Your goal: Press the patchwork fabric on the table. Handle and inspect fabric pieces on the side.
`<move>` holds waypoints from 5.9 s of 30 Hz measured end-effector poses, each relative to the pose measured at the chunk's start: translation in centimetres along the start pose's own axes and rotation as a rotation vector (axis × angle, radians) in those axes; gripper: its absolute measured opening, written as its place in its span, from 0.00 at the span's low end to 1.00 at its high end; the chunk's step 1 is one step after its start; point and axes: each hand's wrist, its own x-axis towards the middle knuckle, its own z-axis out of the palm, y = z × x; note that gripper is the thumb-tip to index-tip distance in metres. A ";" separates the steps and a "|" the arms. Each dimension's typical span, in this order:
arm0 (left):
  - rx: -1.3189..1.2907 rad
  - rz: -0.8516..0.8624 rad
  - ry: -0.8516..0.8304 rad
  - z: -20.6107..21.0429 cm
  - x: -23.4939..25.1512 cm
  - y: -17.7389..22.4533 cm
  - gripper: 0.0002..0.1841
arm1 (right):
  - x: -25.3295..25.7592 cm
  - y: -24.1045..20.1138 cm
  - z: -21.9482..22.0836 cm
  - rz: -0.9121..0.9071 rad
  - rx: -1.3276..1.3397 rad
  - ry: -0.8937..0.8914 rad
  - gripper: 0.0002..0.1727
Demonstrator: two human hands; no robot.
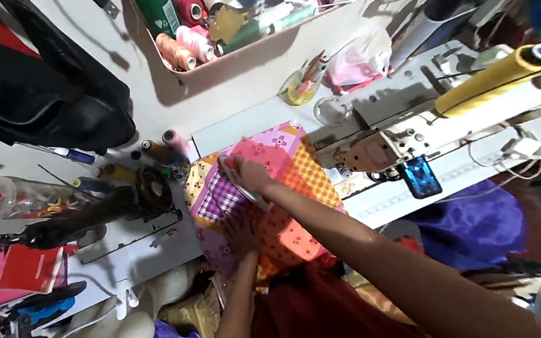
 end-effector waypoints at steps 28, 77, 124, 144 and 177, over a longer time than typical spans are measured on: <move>-0.004 0.000 0.010 0.0 -0.1 0.1 0.32 | 1.3 5.6 -4.4 0.178 -0.026 0.141 0.26; -1.221 -0.266 0.058 -4.5 -0.4 -6.7 0.33 | -19.2 3.1 10.5 0.027 -0.072 -0.241 0.34; -0.494 -0.067 -0.253 -6.9 8.9 3.5 0.31 | -23.0 19.3 3.9 0.394 0.054 0.283 0.29; -0.057 0.261 -0.108 -1.3 15.9 7.2 0.40 | -35.7 23.2 6.9 0.568 0.537 0.723 0.32; 0.031 0.584 -0.307 -1.8 -1.6 1.3 0.37 | -27.9 18.6 2.3 0.333 0.333 0.232 0.31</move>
